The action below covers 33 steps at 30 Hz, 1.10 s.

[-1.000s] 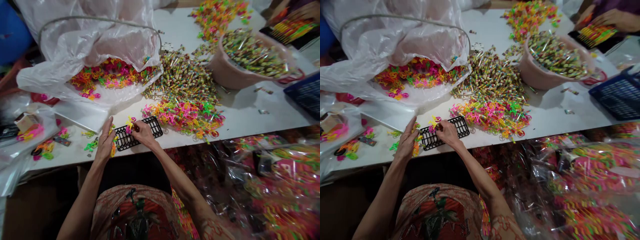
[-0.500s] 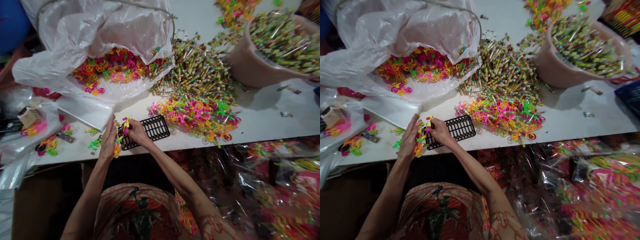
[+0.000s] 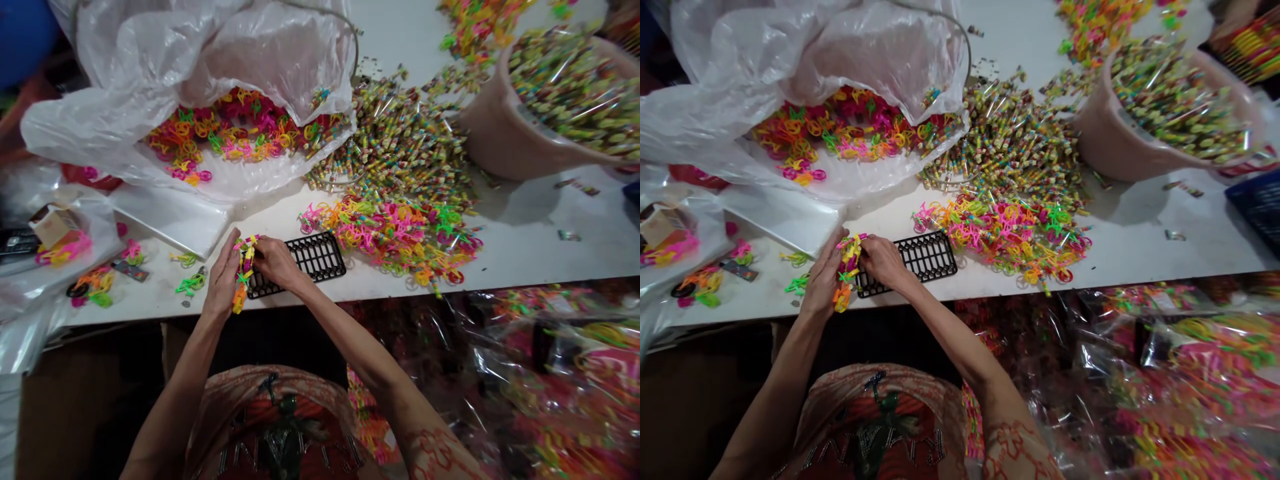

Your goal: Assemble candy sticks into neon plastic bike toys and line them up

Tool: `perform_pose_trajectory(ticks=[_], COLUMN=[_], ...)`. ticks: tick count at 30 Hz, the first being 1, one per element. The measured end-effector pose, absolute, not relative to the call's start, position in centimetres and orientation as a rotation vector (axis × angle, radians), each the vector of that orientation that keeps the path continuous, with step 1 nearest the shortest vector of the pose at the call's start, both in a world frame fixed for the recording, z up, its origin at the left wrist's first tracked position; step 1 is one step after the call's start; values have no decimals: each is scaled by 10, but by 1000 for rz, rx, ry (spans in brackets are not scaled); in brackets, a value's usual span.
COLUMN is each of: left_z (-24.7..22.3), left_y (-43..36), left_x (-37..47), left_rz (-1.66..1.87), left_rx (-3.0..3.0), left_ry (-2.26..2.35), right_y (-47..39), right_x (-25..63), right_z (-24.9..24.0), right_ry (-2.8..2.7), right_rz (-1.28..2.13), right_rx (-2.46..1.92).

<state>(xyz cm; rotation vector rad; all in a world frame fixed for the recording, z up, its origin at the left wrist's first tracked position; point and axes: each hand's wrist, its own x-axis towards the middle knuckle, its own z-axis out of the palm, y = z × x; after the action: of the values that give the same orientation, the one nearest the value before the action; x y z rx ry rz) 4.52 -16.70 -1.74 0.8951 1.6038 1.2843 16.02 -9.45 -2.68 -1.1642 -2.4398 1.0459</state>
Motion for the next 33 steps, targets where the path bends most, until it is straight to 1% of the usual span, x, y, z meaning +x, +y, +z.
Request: perform_pose_trajectory(ticks=[7, 10, 13, 15, 18, 21, 26, 30, 31, 33], left_z=[-19, -21, -18, -15, -15, -22, -28, -24, -23, -21], left_y=[-164, -165, -174, -184, -194, -190, -177, -177, -178, -178], left_x=[44, 40, 38, 39, 45, 51, 52, 51, 51, 51], left_rz=[1224, 1241, 1257, 1233, 1160, 1156, 1210, 1209, 1208, 1202], left_rx=[994, 1009, 1106, 1261, 1487, 1537, 1452, 1341, 1315, 1270], left_ry=[1637, 1620, 1653, 1746, 1814, 1784, 1751, 1746, 1744, 1741], right_y=[-111, -113, -105, -96, -77, -59, -44, -57, -64, -80], right_x=[152, 155, 180, 207, 241, 247, 228, 232, 234, 232], right_z=[-28, -29, -21, -10, 8, 15, 9, 5, 3, -4], right_ry=[-2486, -2457, -2409, -2356, -2297, -2420, -2580, -2451, -2398, -2265], right_rz=[913, 979, 1018, 869, 518, 388, 398, 392, 446, 662], right_rx=[-1320, -1327, -1319, -1477, -1871, -2084, -2039, -1979, -1923, -1778])
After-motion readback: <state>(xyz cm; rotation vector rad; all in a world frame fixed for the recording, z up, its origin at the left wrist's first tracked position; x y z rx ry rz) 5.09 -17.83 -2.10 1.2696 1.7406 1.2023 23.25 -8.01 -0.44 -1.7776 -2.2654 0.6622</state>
